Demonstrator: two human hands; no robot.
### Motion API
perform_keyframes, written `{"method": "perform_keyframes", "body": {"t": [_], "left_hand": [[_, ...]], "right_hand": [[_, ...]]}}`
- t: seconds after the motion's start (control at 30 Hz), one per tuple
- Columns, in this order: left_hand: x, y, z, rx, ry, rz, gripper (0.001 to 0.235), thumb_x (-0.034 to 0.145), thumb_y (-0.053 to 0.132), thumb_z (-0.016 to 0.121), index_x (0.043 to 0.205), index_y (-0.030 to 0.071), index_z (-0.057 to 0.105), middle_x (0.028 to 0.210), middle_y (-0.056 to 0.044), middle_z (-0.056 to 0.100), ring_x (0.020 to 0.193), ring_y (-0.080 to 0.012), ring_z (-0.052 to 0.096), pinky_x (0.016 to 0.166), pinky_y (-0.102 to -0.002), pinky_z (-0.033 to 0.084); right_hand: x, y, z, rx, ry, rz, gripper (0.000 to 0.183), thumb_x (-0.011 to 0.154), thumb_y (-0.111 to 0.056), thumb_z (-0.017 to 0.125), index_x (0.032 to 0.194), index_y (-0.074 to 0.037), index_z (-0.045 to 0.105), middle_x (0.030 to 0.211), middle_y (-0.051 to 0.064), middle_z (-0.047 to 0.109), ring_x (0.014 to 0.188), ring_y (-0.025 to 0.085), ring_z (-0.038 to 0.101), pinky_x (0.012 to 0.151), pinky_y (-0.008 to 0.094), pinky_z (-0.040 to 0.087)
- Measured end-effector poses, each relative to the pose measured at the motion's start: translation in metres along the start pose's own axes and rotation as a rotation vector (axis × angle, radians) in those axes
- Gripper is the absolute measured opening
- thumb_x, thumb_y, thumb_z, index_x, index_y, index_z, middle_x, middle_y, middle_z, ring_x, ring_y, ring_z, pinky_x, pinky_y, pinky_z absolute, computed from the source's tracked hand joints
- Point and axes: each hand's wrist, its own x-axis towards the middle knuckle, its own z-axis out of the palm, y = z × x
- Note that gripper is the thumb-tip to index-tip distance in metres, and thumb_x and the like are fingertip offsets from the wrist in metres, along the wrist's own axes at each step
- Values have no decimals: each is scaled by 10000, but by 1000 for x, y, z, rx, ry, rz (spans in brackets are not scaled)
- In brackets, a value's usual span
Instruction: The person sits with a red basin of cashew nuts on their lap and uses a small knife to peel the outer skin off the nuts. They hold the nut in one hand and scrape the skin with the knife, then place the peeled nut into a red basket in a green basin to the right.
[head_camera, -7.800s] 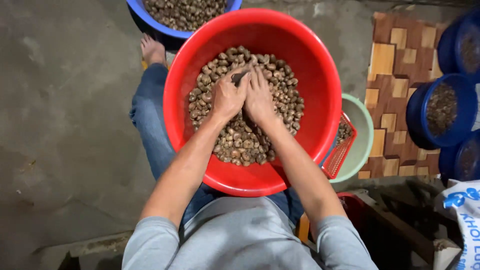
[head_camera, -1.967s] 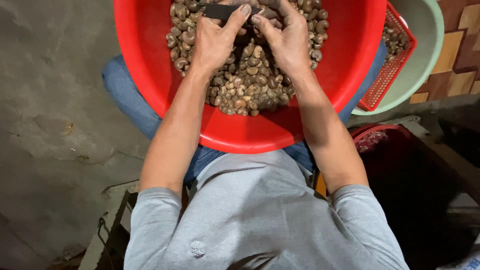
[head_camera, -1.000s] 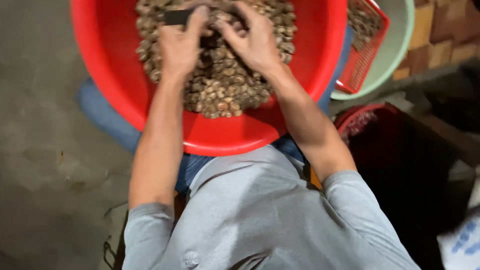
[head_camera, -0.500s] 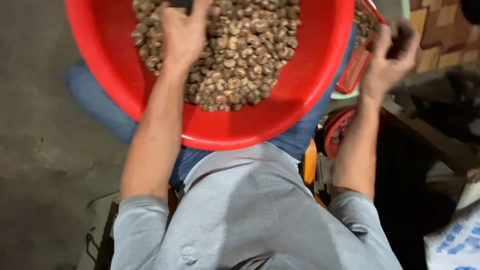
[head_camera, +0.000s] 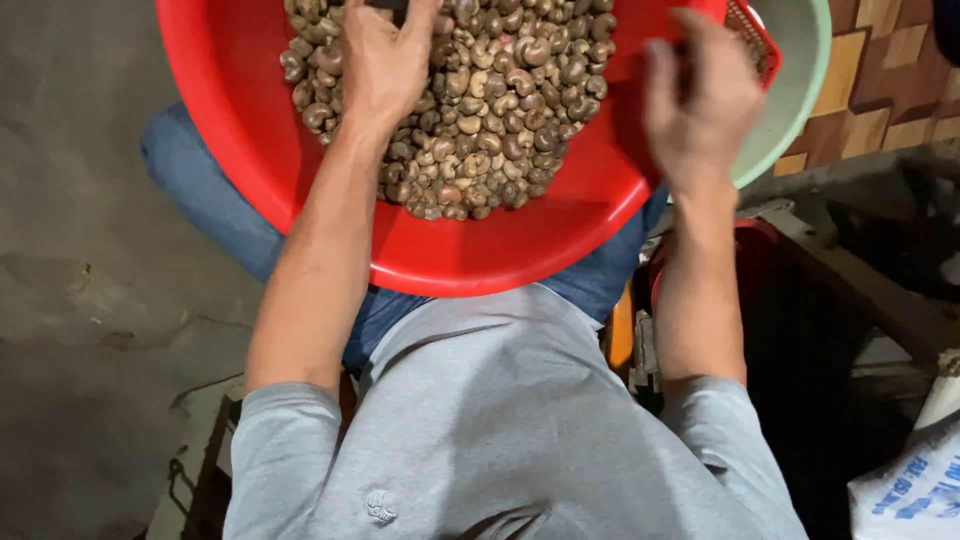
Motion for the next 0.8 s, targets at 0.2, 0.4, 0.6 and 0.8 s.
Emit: {"method": "perform_keyframes", "body": {"t": [0.2, 0.4, 0.6, 0.8], "left_hand": [[2, -23, 0, 107, 19, -18, 455, 1016, 505, 612, 1032, 72, 752, 435, 107, 484, 323, -38, 328, 366, -266, 297], [-1, -23, 4, 99, -38, 14, 397, 1068, 474, 585, 1098, 79, 604, 471, 131, 342, 321, -46, 276, 286, -225, 252], [-4, -2, -2, 38, -105, -120, 520, 1064, 442, 637, 623, 221, 472, 448, 113, 376, 316, -79, 329, 373, -273, 369], [-2, 1, -5, -53, -71, -30, 514, 1034, 428, 689, 652, 245, 398, 612, 118, 358, 571, -41, 321, 514, -296, 257]], "right_hand": [[16, -8, 75, -325, -368, -129, 305, 1068, -261, 728, 1248, -37, 625, 1036, 146, 688, 805, 353, 707, 516, 490, 554], [3, 16, 121, -430, -491, -69, 275, 1008, -301, 722, 1098, -69, 606, 924, 149, 674, 642, 385, 672, 500, 528, 549], [33, -24, 97, 68, -465, 107, 248, 1030, -154, 668, 1202, -30, 540, 1095, 177, 697, 916, 411, 674, 708, 546, 519], [51, -53, 113, 810, -396, 413, 215, 1096, -163, 605, 1237, -60, 479, 852, 33, 620, 701, 193, 790, 618, 263, 642]]}}
